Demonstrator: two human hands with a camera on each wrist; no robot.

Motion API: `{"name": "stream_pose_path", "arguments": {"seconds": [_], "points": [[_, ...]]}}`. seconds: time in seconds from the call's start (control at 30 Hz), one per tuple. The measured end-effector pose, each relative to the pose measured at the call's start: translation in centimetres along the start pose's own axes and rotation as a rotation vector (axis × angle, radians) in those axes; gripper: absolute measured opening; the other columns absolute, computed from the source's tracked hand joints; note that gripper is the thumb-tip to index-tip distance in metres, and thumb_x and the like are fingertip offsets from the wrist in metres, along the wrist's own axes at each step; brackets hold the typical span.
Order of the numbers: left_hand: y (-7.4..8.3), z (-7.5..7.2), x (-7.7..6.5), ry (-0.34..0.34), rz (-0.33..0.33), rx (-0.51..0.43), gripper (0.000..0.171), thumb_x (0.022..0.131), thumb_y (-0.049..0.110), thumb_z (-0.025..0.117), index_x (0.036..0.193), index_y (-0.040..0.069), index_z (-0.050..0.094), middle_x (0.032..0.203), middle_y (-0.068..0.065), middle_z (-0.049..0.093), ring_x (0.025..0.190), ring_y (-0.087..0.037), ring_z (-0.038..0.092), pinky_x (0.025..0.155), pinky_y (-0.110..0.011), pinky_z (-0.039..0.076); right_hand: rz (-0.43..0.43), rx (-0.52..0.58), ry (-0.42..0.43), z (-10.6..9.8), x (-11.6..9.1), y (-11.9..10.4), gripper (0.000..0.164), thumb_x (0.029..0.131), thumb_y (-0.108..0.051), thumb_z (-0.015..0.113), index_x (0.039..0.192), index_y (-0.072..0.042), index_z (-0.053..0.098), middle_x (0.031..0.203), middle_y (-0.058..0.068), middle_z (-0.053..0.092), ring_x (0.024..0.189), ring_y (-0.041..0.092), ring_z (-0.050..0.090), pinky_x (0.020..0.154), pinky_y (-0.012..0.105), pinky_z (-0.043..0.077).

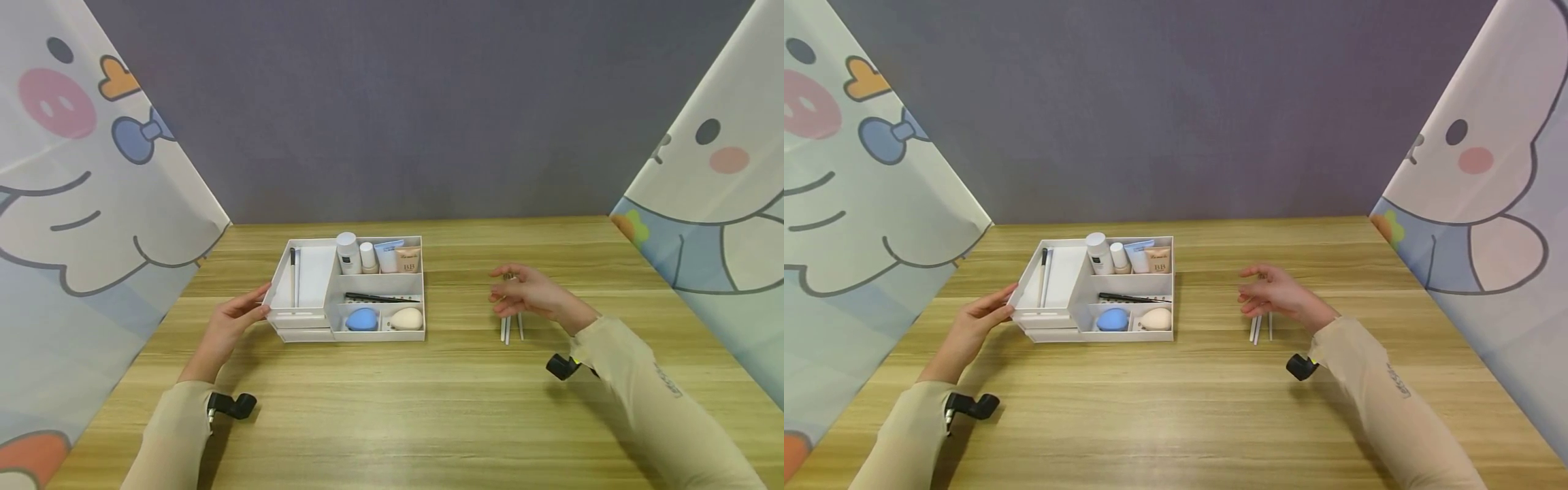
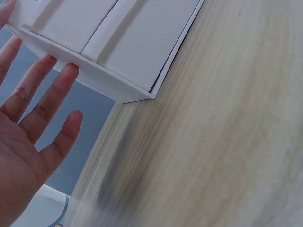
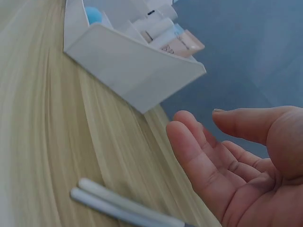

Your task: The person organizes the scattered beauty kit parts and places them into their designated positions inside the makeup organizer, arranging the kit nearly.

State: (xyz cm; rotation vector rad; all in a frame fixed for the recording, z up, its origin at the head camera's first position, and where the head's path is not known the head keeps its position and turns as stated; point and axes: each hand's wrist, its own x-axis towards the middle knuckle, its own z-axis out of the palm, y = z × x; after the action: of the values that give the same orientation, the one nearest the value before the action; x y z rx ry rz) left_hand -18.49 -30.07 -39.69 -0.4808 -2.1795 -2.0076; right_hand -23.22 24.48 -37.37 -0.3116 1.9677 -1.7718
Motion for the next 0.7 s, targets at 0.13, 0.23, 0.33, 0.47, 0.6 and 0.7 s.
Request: {"name": "stream_pose_path", "arguments": {"seconds": [0.13, 0.23, 0.33, 0.47, 0.6, 0.7], "points": [[0.1, 0.1, 0.0, 0.006, -0.008, 0.000, 0.043, 0.095, -0.007, 0.061, 0.127, 0.020, 0.070, 0.115, 0.016, 0.069, 0.095, -0.002, 0.063, 0.082, -0.016, 0.052, 0.001, -0.006, 0.008, -0.7, -0.4, 0.6, 0.061, 0.101, 0.000, 0.051, 0.146, 0.018, 0.014, 0.095, 0.014, 0.067, 0.074, 0.016, 0.071, 0.070, 0.033, 0.060], [0.1, 0.3, -0.1, 0.013, -0.009, -0.011, 0.043, 0.095, -0.008, 0.060, 0.127, 0.019, 0.071, 0.115, 0.016, 0.069, 0.094, -0.003, 0.063, 0.081, -0.016, 0.052, 0.007, -0.027, 0.021, -1.3, -0.8, 1.1, 0.060, 0.101, 0.000, 0.051, 0.145, 0.018, 0.014, 0.096, 0.016, 0.067, 0.074, 0.016, 0.071, 0.070, 0.032, 0.060], [0.1, 0.3, -0.1, 0.021, -0.008, -0.011, 0.044, 0.094, -0.010, 0.060, 0.126, 0.019, 0.071, 0.115, 0.016, 0.069, 0.094, -0.003, 0.063, 0.081, -0.016, 0.052, 0.020, -0.049, 0.043, -1.9, -1.1, 1.5, 0.059, 0.101, 0.000, 0.053, 0.144, 0.018, 0.017, 0.093, 0.015, 0.067, 0.072, 0.016, 0.070, 0.069, 0.033, 0.060], [0.2, 0.3, -0.1, 0.025, -0.010, -0.001, 0.045, 0.095, -0.010, 0.060, 0.125, 0.021, 0.071, 0.115, 0.017, 0.069, 0.094, -0.002, 0.063, 0.081, -0.016, 0.052, 0.037, -0.065, 0.072, -2.5, -1.4, 2.1, 0.054, 0.098, 0.001, 0.057, 0.138, 0.017, 0.024, 0.085, 0.012, 0.066, 0.068, 0.016, 0.068, 0.067, 0.033, 0.060], [0.2, 0.3, -0.1, 0.024, -0.013, -0.003, 0.045, 0.095, -0.010, 0.060, 0.125, 0.021, 0.071, 0.115, 0.017, 0.069, 0.094, -0.002, 0.063, 0.081, -0.016, 0.052, 0.067, -0.079, 0.085, -2.8, -1.5, 2.6, 0.048, 0.095, 0.004, 0.058, 0.131, 0.015, 0.028, 0.082, 0.011, 0.064, 0.066, 0.015, 0.066, 0.064, 0.032, 0.060], [0.1, 0.3, -0.1, 0.023, -0.010, -0.010, 0.045, 0.094, -0.010, 0.060, 0.125, 0.020, 0.071, 0.115, 0.016, 0.069, 0.094, -0.003, 0.063, 0.081, -0.016, 0.052, 0.105, -0.120, 0.098, -2.8, -1.6, 2.8, 0.048, 0.093, 0.003, 0.061, 0.128, 0.014, 0.031, 0.081, 0.009, 0.065, 0.064, 0.015, 0.066, 0.062, 0.032, 0.060]]}}
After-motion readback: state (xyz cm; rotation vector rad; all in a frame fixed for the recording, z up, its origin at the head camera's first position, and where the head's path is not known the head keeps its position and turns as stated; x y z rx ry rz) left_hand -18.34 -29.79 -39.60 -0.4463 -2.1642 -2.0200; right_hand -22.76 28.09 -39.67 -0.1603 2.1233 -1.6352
